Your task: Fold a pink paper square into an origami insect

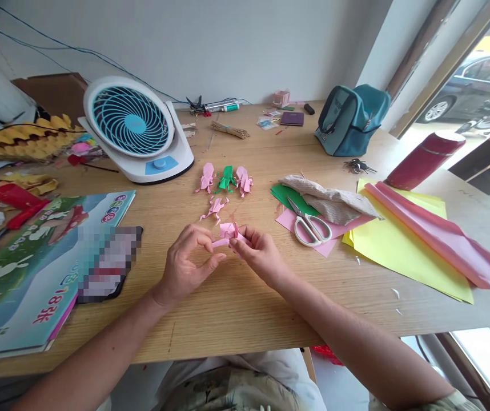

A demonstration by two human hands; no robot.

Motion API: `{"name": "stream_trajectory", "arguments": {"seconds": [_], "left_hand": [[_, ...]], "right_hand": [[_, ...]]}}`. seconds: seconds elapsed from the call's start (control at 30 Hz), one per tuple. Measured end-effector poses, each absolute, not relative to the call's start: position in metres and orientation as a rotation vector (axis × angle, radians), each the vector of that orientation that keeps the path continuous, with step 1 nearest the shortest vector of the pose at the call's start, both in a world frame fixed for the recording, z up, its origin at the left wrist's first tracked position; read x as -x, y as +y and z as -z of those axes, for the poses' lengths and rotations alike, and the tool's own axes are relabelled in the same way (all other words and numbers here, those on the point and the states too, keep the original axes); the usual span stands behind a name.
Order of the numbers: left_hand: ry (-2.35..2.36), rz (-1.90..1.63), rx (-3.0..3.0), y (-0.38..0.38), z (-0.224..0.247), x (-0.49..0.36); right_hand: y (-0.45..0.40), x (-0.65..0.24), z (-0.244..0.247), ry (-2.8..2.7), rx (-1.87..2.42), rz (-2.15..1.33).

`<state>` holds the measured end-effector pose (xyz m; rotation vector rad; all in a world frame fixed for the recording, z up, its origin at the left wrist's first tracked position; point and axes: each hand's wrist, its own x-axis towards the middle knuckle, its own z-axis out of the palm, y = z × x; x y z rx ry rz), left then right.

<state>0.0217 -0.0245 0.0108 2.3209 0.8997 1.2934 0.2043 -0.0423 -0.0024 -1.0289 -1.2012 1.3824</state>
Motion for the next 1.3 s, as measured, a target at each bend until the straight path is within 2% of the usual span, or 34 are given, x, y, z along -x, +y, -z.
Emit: {"name": "stream_trajectory", "arguments": {"seconds": [0.13,0.23,0.37,0.67,0.9,1.3], "left_hand": [[0.990,-1.138,-1.699,-0.030,-0.003,-0.033],[0.931,-1.025,-1.532,-0.028,0.002,-0.036],[0.949,-1.074,-1.490,-0.025,0.005,-0.037],[1.053,-1.116,-1.642,-0.027,0.000,-0.034],[1.119,-1.191,-1.881,-0.025,-0.006,-0.030],[0.978,-1.062,-1.639,-0.020,-0.005,-0.029]], "right_hand": [[-0.044,-0.202,0.008,-1.272,1.061,-1.252],[-0.046,-0.200,0.012,-1.367,1.098,-1.101],[-0.049,-0.198,0.014,-1.442,1.107,-0.998],[-0.045,-0.192,0.011,-1.169,0.918,-1.339],[-0.046,-0.195,0.003,-1.150,0.908,-1.334],[-0.044,-0.198,0.010,-1.067,0.872,-1.385]]}}
